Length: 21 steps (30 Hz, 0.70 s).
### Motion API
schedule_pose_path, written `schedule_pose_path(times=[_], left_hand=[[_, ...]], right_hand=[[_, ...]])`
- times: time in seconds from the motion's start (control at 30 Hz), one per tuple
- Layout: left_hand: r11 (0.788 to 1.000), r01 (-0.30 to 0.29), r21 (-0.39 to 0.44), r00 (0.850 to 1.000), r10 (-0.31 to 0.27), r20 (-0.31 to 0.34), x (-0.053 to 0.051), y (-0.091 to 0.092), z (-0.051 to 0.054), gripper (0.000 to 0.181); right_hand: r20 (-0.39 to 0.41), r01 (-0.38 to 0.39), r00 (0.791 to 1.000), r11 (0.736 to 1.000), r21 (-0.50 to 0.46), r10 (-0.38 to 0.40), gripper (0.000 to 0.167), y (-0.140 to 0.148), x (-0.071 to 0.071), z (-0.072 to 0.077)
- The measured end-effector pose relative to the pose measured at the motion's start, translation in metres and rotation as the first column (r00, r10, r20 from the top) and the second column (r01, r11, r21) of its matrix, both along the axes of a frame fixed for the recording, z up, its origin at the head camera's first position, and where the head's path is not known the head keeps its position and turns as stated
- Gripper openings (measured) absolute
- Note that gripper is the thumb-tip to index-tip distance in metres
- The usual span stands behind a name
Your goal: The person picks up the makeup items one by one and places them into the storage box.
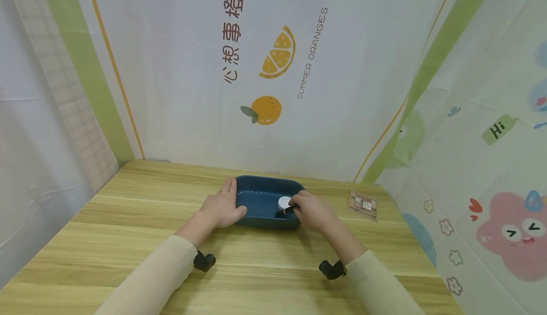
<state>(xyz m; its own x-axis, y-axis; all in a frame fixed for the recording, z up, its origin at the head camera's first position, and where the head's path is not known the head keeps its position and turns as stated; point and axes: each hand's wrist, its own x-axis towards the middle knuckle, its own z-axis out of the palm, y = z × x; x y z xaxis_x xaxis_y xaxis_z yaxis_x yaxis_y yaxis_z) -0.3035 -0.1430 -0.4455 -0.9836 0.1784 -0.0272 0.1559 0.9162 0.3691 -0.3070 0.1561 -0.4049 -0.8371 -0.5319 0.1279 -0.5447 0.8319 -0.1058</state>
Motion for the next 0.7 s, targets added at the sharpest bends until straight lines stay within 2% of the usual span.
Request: schedule_pose_path(times=[0.3,0.7], left_hand=[[1.0,-0.004,-0.003,1.0,0.004,-0.004,0.001,0.0,0.001,0.098],[1.0,-0.002,-0.012,1.0,0.002,-0.002,-0.003,0.001,-0.001,0.099]], right_hand=[[-0.01,0.011,1.0,0.999,-0.041,-0.012,0.021,0.003,-0.003,0.003],[0.047,0.091,0.995,0.99,-0.106,-0.087,0.024,0.012,-0.004,0.006]])
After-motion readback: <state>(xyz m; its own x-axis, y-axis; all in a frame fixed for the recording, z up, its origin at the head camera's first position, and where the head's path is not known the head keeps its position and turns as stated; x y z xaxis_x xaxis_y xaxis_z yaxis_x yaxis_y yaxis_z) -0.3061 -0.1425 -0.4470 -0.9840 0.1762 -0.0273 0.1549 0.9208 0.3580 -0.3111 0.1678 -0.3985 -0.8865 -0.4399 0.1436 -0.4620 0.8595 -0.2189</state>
